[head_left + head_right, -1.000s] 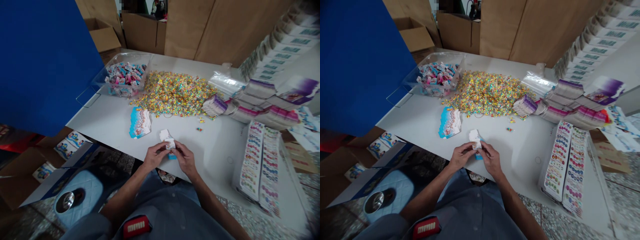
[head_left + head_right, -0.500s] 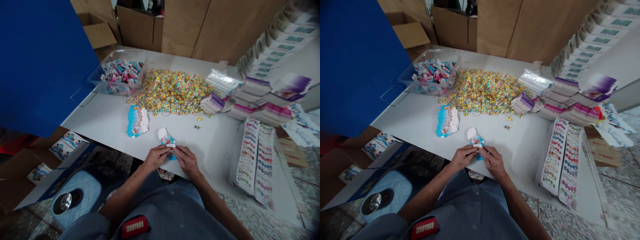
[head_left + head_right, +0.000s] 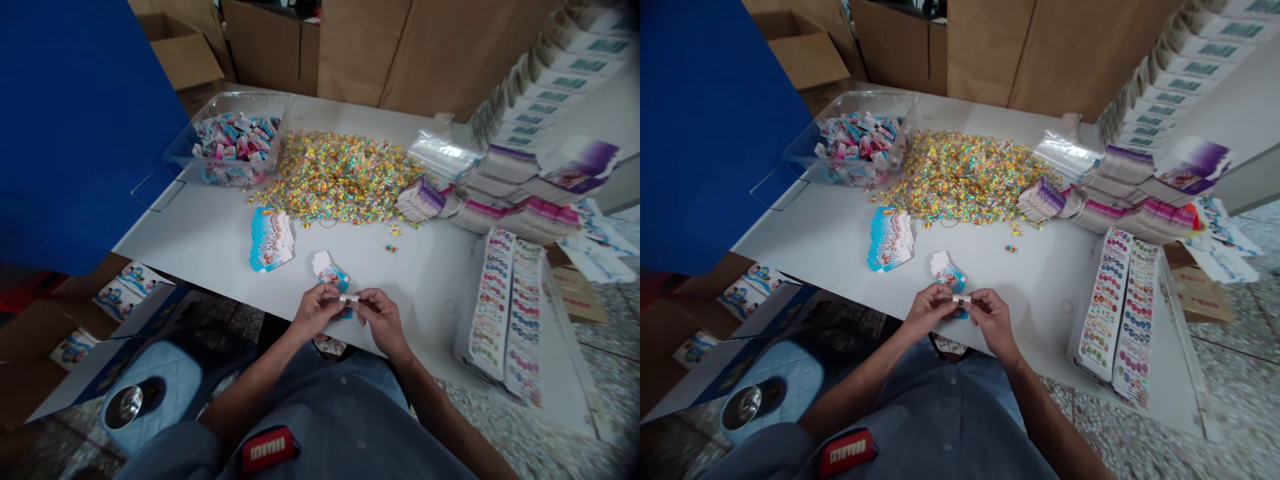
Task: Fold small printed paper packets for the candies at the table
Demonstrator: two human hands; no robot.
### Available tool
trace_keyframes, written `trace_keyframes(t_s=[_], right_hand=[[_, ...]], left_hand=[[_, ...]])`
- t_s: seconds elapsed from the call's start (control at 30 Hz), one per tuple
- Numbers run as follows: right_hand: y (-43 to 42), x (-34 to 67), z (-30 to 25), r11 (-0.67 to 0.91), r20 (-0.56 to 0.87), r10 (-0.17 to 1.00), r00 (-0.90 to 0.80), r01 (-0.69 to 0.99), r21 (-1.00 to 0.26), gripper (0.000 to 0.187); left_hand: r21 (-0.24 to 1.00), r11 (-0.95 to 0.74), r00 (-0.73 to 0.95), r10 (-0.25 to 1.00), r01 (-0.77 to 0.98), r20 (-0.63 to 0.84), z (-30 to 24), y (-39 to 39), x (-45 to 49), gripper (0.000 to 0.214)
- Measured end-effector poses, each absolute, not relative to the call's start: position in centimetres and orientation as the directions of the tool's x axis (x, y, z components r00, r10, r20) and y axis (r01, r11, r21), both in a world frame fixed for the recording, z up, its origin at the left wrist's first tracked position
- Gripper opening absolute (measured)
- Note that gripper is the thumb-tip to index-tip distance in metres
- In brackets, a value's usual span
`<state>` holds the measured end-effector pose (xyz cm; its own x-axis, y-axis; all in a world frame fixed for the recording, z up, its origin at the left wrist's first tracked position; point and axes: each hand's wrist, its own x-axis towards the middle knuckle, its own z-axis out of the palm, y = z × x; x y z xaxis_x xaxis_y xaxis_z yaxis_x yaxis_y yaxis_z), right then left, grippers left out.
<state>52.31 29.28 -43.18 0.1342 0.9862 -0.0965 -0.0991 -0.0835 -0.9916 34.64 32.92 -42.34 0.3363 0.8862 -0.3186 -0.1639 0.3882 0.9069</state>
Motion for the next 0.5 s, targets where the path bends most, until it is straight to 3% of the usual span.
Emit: trace_keyframes(t_s=[0.1,0.2,0.33,0.4,0.5], right_hand=[[29.7,52.2,-43.3,-0.176,-0.201,0.977,0.074,-0.259,-0.95,0.022],[30.2,52.9,-43.7,-0.085,-0.091,0.995,0.04,-0.142,-0.986,0.014],[30.7,54.6,-44.4,0.285,0.276,0.958,-0.073,0.194,-0.939,0.02],[30.8,55.3,-44.6,0.423,0.389,0.905,-0.17,0.287,-0.859,0.029],[30.8,55.7,-44.6,0.501,0.452,0.865,-0.219,0.331,-0.799,0.037]], left_hand=[[0.809,0.573,0.422,0.772,-0.135,-0.476,-42.4,33.8,34.6,0.03],[0.847,0.516,0.418,0.802,-0.123,-0.428,-42.7,34.5,34.7,0.024],[0.997,0.004,0.356,0.934,-0.071,0.022,-43.6,34.4,34.6,0.022],[0.961,-0.276,0.377,0.892,0.013,0.25,-43.9,34.3,34.2,0.021],[0.881,-0.468,0.446,0.804,0.07,0.392,-44.0,34.2,33.6,0.022]])
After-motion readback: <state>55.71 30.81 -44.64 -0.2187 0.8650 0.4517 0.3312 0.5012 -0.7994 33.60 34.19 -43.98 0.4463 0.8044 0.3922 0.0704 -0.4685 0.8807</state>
